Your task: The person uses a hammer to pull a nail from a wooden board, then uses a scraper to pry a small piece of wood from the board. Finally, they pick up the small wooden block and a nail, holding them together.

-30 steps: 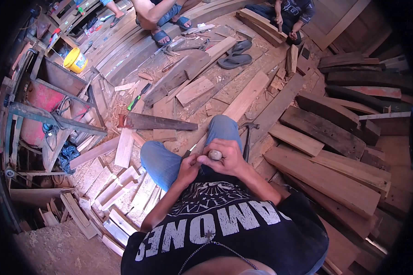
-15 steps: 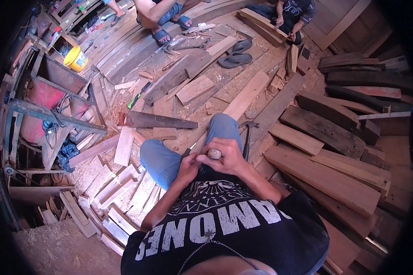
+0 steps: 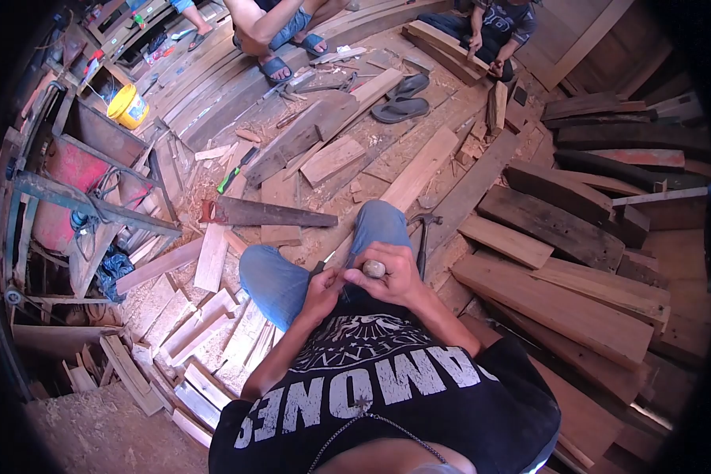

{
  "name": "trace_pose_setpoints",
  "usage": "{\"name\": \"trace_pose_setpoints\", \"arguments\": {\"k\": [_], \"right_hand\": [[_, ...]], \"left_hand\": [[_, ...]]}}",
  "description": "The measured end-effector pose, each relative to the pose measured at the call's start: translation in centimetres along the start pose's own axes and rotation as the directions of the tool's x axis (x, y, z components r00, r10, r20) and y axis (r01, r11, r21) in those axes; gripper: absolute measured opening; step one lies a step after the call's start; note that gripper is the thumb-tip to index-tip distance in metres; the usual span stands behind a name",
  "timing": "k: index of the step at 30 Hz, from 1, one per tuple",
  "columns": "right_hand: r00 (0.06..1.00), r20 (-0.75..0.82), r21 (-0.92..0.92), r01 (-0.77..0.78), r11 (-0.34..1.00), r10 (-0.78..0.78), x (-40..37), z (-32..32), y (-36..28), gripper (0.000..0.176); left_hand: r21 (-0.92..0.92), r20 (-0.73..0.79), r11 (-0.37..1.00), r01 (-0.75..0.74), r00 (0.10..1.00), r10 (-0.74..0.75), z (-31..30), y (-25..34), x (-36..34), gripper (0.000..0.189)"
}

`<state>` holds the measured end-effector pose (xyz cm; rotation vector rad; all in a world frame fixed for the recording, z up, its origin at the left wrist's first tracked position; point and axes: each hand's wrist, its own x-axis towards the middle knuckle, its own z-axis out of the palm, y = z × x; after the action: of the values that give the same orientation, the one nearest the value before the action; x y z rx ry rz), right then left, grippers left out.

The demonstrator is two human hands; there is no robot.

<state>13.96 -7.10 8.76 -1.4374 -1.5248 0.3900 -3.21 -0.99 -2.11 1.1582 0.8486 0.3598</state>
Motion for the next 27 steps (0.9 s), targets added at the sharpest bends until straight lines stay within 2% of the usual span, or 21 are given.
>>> {"name": "trace_pose_setpoints", "arguments": {"k": [2,16,27], "right_hand": [[0.999,0.017,-0.055,-0.046,0.997,0.047,-0.4,-0.1,0.5,0.019],[0.997,-0.070,-0.026,-0.039,0.999,0.037,0.1,-0.3,-0.2,0.019],[0.983,-0.056,-0.008,-0.176,0.984,0.175,-1.8,-0.5,0.6,0.019]], "left_hand": [[0.014,0.004,1.000,0.002,1.000,-0.002,-0.3,0.0,0.0,0.021],[0.007,0.028,1.000,0.022,0.999,-0.022,-0.7,0.3,0.4,0.027],[0.014,0.079,0.994,0.106,0.991,-0.106,0.3,-1.8,1.1,0.026]]}}
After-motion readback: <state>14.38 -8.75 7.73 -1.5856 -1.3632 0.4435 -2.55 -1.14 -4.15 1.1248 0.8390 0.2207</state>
